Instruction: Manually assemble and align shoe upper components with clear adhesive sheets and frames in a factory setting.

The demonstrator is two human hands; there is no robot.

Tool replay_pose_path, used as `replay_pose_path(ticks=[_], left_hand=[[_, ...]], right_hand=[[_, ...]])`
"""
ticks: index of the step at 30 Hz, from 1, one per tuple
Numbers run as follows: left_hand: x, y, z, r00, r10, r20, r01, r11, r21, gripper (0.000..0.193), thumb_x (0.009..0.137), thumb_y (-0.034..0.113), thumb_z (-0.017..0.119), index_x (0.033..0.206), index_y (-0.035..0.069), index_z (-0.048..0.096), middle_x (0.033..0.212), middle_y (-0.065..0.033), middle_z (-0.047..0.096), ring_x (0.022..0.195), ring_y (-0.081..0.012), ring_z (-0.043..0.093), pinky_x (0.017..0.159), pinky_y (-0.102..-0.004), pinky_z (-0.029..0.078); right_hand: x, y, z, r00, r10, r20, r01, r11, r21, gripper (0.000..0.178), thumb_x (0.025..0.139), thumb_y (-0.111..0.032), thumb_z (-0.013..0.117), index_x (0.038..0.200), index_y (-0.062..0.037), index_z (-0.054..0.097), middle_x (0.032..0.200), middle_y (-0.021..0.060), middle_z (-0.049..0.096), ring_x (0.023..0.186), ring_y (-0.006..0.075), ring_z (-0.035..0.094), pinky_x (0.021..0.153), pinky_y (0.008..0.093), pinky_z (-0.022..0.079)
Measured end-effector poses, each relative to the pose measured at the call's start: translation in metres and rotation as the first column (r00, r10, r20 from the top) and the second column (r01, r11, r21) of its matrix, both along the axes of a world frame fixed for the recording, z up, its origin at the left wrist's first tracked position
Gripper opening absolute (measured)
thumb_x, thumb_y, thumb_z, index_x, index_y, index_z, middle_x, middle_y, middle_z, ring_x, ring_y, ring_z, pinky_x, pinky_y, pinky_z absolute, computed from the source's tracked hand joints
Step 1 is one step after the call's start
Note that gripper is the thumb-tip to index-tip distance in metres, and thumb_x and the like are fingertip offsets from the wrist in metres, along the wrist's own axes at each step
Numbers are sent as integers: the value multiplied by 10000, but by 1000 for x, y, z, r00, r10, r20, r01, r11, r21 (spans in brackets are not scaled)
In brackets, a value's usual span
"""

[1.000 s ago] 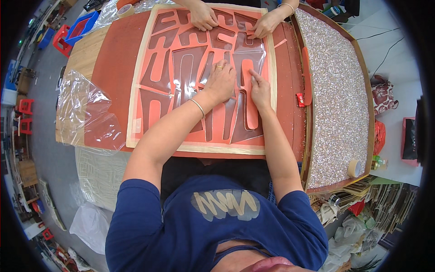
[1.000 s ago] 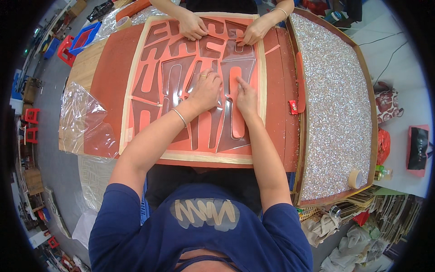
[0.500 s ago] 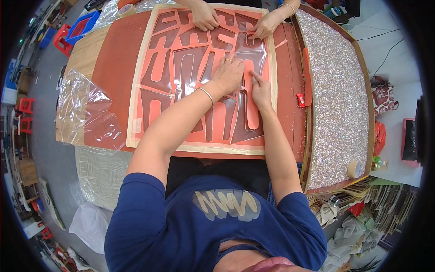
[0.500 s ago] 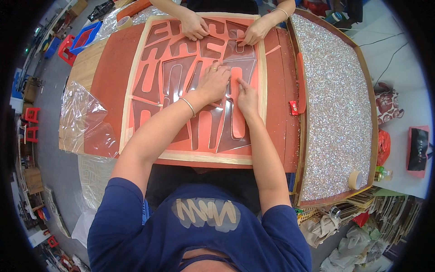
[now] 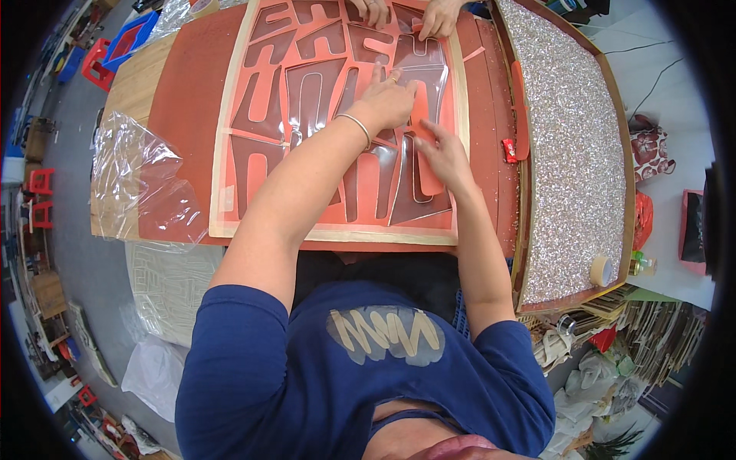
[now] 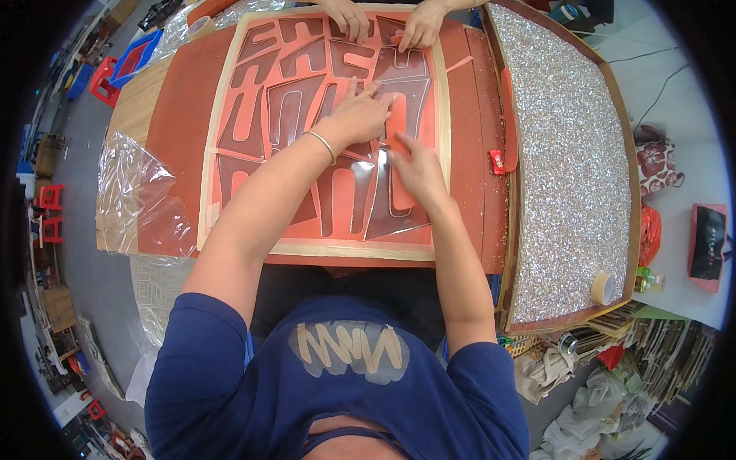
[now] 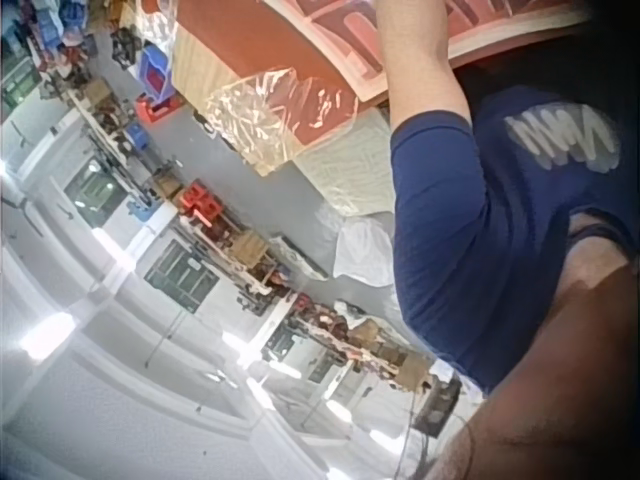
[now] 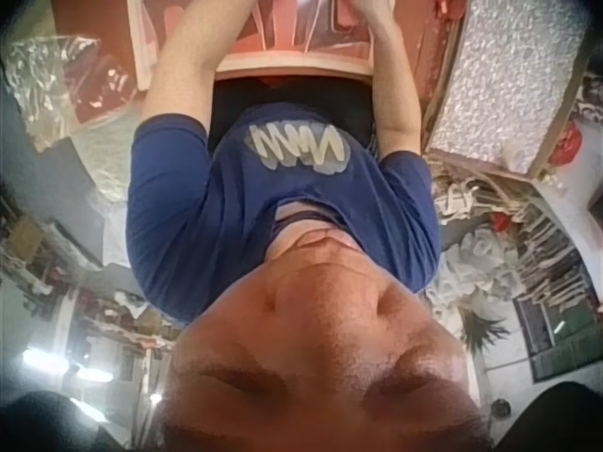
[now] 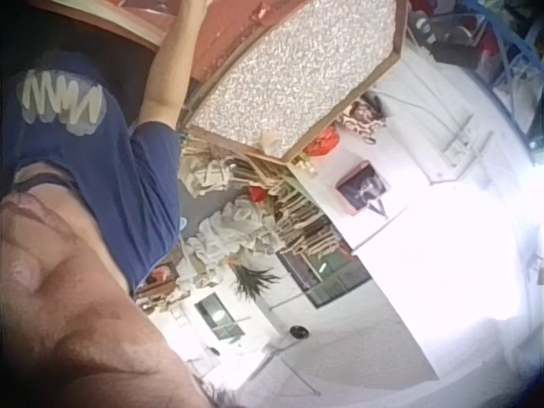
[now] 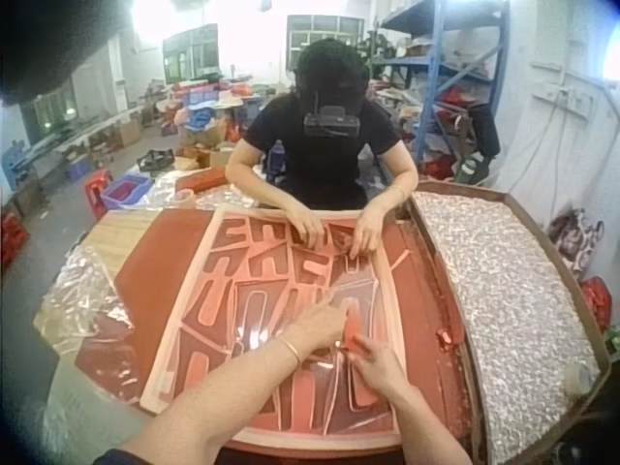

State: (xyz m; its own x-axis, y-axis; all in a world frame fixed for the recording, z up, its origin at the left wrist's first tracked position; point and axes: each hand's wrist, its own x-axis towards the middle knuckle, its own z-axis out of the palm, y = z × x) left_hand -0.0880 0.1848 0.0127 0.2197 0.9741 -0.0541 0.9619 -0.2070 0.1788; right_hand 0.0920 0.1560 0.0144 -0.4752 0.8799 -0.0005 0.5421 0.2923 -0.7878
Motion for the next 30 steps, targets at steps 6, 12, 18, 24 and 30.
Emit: replay_pose_path(ticks=[6,12,18,24,30], left_hand=[[9,-2,10,999,27,-41,-29,999,-43,670,928,493,401,1375,-2,344,1265,-229,524,1357,-358,271,1098,-580,121],[18,-12,10,992,44,-118,-47,999,-22,901,847,660,416,1411,-27,267,1307,-237,487,1378,-362,221,1102,-577,99],[23,-19,17,987,32,-157,-36,999,-19,1157,689,815,454,1406,-68,240,1354,-244,433,1383,-366,200,1103,-583,84],[34,-42,14,969,-26,-247,31,999,18,1092,730,776,439,1388,-80,277,1446,-223,310,1384,-345,211,1099,-589,93],[90,-131,6,966,-183,-182,194,980,45,906,838,653,417,1341,-99,363,1442,-240,310,1390,-315,211,1100,-584,75]], right_hand=[[36,-74,17,945,-286,-160,171,846,-504,346,911,-101,567,1228,35,548,811,43,570,594,98,560,519,240,494],[37,-90,-1,927,-318,-197,227,897,-380,297,937,-122,533,1185,34,582,580,9,526,444,73,497,404,217,429],[36,-88,0,947,-297,-126,226,888,-400,285,941,-132,519,1171,14,602,555,0,505,438,59,480,397,215,410],[42,-76,1,970,-46,240,13,990,141,251,856,-137,530,1036,-47,680,744,205,642,733,343,643,702,398,508],[84,-13,12,936,-227,270,159,955,252,219,819,-175,599,973,-41,679,892,207,645,842,372,612,750,419,488]])
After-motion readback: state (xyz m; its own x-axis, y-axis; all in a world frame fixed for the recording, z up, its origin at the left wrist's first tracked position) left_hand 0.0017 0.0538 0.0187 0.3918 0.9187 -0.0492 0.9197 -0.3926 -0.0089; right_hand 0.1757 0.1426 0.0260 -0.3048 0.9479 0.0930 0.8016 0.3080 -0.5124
